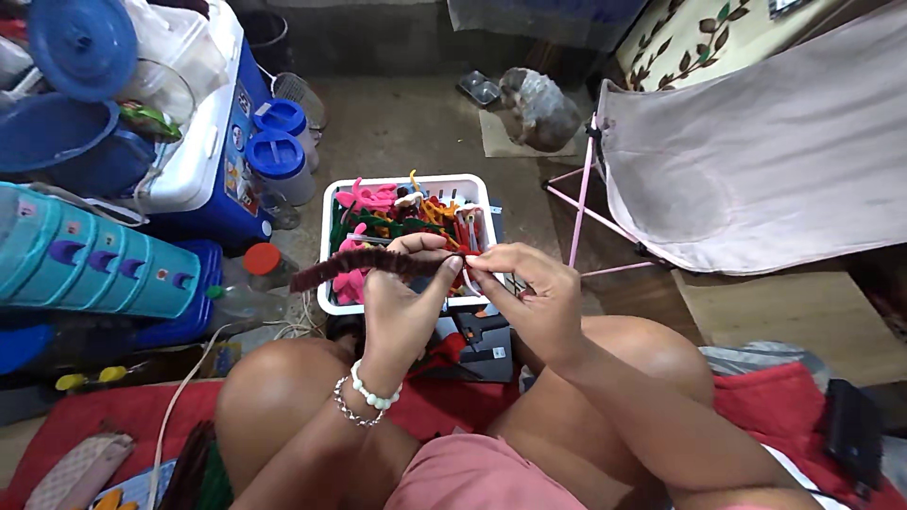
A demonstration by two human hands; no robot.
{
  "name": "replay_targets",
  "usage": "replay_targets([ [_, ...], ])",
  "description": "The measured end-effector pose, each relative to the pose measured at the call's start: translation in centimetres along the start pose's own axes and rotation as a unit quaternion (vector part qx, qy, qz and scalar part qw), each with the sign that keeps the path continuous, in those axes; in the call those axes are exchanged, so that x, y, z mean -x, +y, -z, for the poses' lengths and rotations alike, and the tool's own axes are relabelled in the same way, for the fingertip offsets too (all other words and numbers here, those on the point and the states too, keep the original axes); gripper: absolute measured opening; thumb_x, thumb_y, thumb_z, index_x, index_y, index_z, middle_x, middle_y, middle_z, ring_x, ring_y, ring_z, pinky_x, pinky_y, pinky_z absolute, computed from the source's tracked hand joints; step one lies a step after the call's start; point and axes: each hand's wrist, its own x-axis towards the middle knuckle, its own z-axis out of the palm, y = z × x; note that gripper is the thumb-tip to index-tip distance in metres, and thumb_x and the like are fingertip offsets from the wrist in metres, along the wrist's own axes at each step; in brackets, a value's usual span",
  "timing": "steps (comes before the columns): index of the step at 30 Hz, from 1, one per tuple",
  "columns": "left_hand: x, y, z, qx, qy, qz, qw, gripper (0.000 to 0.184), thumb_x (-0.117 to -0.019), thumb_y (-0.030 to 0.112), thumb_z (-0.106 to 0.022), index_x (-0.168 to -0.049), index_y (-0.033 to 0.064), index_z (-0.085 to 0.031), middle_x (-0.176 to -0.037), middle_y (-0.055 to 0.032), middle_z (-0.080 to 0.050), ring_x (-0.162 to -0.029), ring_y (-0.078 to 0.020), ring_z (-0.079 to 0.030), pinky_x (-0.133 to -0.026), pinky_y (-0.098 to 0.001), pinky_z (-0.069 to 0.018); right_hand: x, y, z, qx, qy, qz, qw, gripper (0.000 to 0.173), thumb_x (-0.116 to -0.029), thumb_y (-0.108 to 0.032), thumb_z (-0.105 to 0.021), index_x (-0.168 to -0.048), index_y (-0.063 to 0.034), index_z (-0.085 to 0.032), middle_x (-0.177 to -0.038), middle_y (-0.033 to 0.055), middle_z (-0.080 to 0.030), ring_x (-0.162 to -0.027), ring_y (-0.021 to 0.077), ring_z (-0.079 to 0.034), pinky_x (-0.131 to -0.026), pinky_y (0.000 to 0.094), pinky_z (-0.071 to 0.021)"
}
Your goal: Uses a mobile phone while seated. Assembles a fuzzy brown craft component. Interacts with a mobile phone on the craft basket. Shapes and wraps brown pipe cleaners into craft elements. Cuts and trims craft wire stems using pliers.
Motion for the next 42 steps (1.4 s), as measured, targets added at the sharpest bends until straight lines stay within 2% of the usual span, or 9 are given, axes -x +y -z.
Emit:
replay_targets([
  [1,0.1,0.0,-0.1,0.014,0.006,0.01,1.0,0.03,-0.0878,-0.001,-0.075,-0.116,0.0011,-0.064,-0.092,-0.0027,-0.076,-0.084,-0.0102,-0.074,-0.079,-0.0279,-0.0624,0.1,-0.1,-0.1,-0.006,0.001,-0.004,1.0,0.009,-0.0909,-0.005,-0.074,-0.098,-0.002,-0.079,-0.097,0.0063,-0.076,-0.097,0.0102,-0.072,-0.089,0.0265,-0.0602],
  [5,0.4,-0.4,-0.6,0.071,0.029,0.033,0.996,0.036,-0.0868,-0.003,-0.075,-0.121,-0.0018,-0.064,-0.093,-0.0071,-0.076,-0.085,-0.0143,-0.074,-0.081,-0.0303,-0.0626,0.3,0.0,-0.6,-0.039,0.009,-0.024,0.999,0.009,-0.0904,-0.004,-0.074,-0.098,-0.0008,-0.079,-0.098,0.0067,-0.076,-0.094,0.0084,-0.072,-0.081,0.0224,-0.0609],
  [9,0.5,-0.8,-1.0,0.089,0.045,0.05,0.994,0.044,-0.0873,-0.003,-0.075,-0.129,-0.0043,-0.061,-0.093,-0.0083,-0.077,-0.086,-0.0151,-0.075,-0.081,-0.0304,-0.0626,0.5,0.3,-0.8,-0.055,-0.001,-0.032,0.998,0.01,-0.0897,-0.003,-0.073,-0.098,-0.0005,-0.078,-0.099,0.0064,-0.076,-0.096,0.0091,-0.072,-0.083,0.0243,-0.0611],
  [13,0.3,-0.4,-1.1,0.141,0.046,0.1,0.984,0.05,-0.0879,-0.007,-0.072,-0.135,-0.0061,-0.056,-0.096,-0.0089,-0.077,-0.089,-0.0144,-0.075,-0.085,-0.0293,-0.0611,0.3,0.3,-0.7,-0.069,-0.016,-0.039,0.997,0.012,-0.0888,-0.001,-0.071,-0.098,-0.0008,-0.078,-0.099,0.0066,-0.075,-0.095,0.0087,-0.071,-0.082,0.0238,-0.0609],
  [18,0.1,-0.3,-1.3,0.19,0.047,0.155,0.968,0.043,-0.0886,-0.009,-0.07,-0.13,-0.0057,-0.06,-0.095,-0.0103,-0.077,-0.088,-0.015,-0.074,-0.085,-0.0289,-0.0606,0.1,0.0,-0.3,-0.045,-0.022,-0.053,0.997,0.014,-0.0883,-0.003,-0.071,-0.1,-0.001,-0.077,-0.101,0.0055,-0.074,-0.094,0.0075,-0.071,-0.081,0.0233,-0.0611],
  [23,0.3,-0.4,-2.0,0.212,0.071,0.194,0.955,0.043,-0.092,-0.006,-0.067,-0.134,-0.0032,-0.057,-0.092,-0.0084,-0.074,-0.085,-0.0132,-0.072,-0.083,-0.0275,-0.059,0.2,-0.3,-0.7,0.06,-0.011,-0.01,0.998,0.013,-0.0885,-0.013,-0.078,-0.097,-0.0032,-0.074,-0.094,0.0044,-0.074,-0.089,0.0073,-0.07,-0.083,0.0227,-0.0585],
  [30,0.6,-0.4,-2.6,0.248,0.102,0.234,0.934,0.036,-0.0943,-0.005,-0.065,-0.129,-0.0015,-0.058,-0.092,-0.0094,-0.072,-0.084,-0.0141,-0.07,-0.084,-0.0282,-0.058,0.0,-0.2,-0.6,0.133,0.0,0.031,0.991,0.006,-0.0887,-0.01,-0.075,-0.092,-0.0049,-0.075,-0.091,0.0032,-0.075,-0.091,0.0099,-0.071,-0.096,0.0319,-0.0548],
  [37,0.8,-0.3,-2.5,0.26,0.1,0.246,0.929,0.032,-0.0942,-0.006,-0.065,-0.126,-0.0026,-0.059,-0.093,-0.0096,-0.073,-0.087,-0.0155,-0.072,-0.086,-0.0301,-0.0587,-0.1,-0.2,-0.6,0.134,-0.006,0.025,0.991,0.005,-0.0897,-0.009,-0.073,-0.092,-0.005,-0.075,-0.092,0.004,-0.074,-0.091,0.0103,-0.07,-0.093,0.0293,-0.0557],
  [42,0.8,-0.1,-2.4,0.247,0.093,0.245,0.933,0.033,-0.0938,-0.006,-0.066,-0.126,-0.0042,-0.059,-0.095,-0.0105,-0.073,-0.087,-0.0154,-0.072,-0.087,-0.0302,-0.0591,-0.2,-0.1,-0.4,0.141,-0.015,0.048,0.989,0.004,-0.0899,-0.009,-0.073,-0.092,-0.0054,-0.074,-0.092,0.0037,-0.075,-0.096,0.0121,-0.07,-0.097,0.033,-0.0528],
])
